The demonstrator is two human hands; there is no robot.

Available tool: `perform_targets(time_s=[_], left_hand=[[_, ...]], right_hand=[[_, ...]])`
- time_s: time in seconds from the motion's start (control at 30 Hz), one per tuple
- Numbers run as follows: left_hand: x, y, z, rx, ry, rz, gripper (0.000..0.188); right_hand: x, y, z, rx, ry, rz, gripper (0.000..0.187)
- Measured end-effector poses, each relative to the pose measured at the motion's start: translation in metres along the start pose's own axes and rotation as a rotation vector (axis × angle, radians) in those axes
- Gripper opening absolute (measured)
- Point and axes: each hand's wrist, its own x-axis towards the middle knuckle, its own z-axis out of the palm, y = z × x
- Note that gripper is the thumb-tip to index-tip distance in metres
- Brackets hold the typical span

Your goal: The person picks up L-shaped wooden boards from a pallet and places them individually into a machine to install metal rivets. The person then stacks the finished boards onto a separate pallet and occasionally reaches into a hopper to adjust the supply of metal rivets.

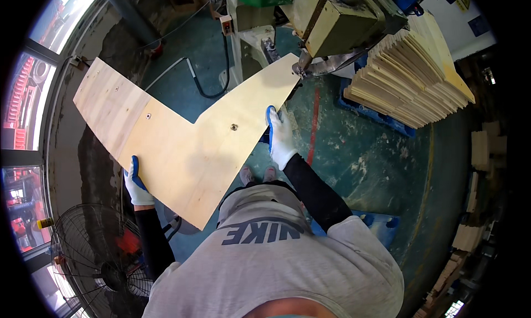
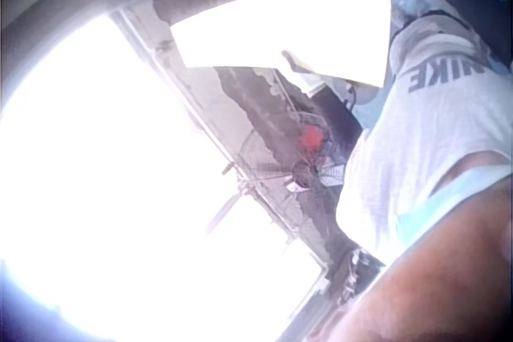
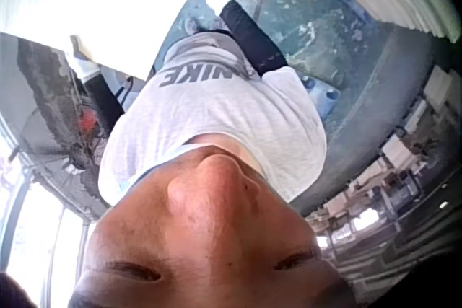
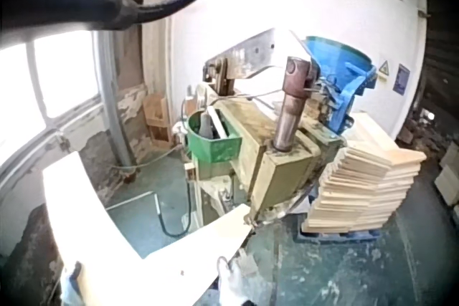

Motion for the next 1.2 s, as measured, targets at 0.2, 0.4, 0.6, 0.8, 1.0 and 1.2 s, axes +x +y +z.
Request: perform_targets(time_s=[0.2, 0.4, 0.6, 0.8, 1.0, 1.2], left_hand=[[0.003, -0.003, 0.008, -0.032, -0.021, -0.033, 0.045], [0.021, -0.014, 0.008, -0.004, -0.019, -0.017, 0.046], [0.037, -0.021, -0.013, 0.055, -0.001, -0.024, 0.047], [0.038, -0.014, -0.008, 0.068, -0.043, 0.005, 0.044], [0.063, -0.013, -0.017, 0.145, -0.072, -0.011, 0.048], [0.045, -0.010, 0.008, 0.076, -0.157, 0.062, 0.053]], right_hand=[[-0.013, -0.020, 0.004, -0.115, 0.011, -0.059, 0.028], [0.003, -0.019, -0.006, -0.220, -0.029, -0.083, 0.032], [0.007, 0.001, -0.018, -0.217, -0.056, 0.034, 0.035], [0.007, 0.002, -0.009, -0.161, -0.063, 0.058, 0.032], [0.007, 0.001, -0.015, -0.169, 0.003, 0.121, 0.031], [0.009, -0.012, -0.001, -0.251, -0.017, 0.074, 0.020]])
